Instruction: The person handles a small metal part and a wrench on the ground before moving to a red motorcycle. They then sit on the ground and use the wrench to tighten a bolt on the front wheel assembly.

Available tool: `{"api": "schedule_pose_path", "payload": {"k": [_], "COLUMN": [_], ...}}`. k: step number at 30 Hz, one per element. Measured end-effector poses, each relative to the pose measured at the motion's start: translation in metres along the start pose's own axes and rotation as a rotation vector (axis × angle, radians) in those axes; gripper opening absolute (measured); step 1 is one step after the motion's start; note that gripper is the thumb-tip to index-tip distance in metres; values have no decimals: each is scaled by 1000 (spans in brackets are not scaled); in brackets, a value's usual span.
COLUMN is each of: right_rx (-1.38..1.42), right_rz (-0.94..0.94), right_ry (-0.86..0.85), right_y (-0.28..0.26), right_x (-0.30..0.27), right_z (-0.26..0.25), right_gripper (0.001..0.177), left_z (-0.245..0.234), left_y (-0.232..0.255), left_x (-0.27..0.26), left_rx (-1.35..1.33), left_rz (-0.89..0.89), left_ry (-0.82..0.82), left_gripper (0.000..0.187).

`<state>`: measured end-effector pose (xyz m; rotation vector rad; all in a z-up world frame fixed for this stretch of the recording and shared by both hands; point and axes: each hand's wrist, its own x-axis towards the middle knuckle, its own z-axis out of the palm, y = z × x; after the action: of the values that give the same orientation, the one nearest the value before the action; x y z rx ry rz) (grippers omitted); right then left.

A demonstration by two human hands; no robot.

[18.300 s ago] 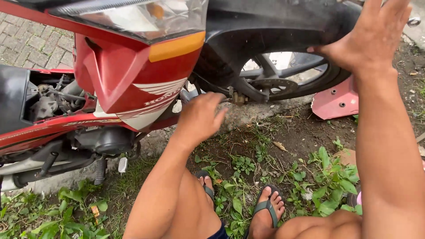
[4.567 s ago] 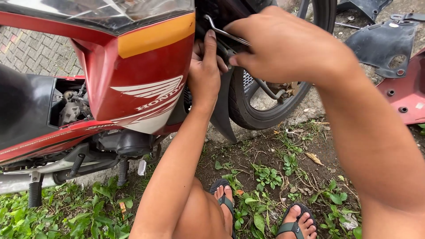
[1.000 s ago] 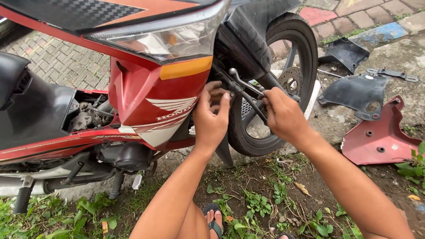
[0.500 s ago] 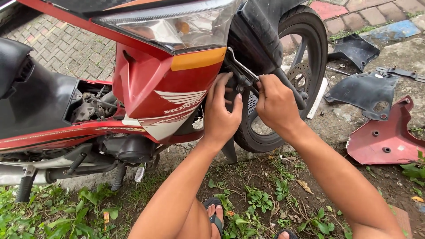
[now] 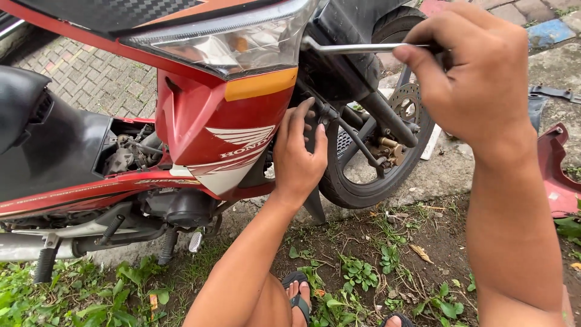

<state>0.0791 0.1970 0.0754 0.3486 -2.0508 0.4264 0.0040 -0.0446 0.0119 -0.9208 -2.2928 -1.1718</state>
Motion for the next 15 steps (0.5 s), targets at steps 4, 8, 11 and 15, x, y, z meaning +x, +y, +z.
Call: {"api": "schedule_pose_path", "payload": {"k": [4, 8, 11, 15], "right_rx": [-40, 72, 126, 163], "right_rz": [143, 318, 364, 329], "right_ry": [-156, -284, -242, -196], "right_y": [3, 8, 14, 13], "right_x": [-15, -30, -34, -37], "right_z": [9, 18, 19, 27], "right_gripper": [8, 9, 8, 7], "left_z": [8, 36, 48, 46], "left_y": [-3, -7, -11, -14], "left_x": [9, 28, 35, 28], "left_rx": [191, 545, 493, 490], "left_rz": [144, 307, 72, 29], "left_ry": [118, 325, 262, 245], "left_gripper": [37, 33, 41, 51]}}
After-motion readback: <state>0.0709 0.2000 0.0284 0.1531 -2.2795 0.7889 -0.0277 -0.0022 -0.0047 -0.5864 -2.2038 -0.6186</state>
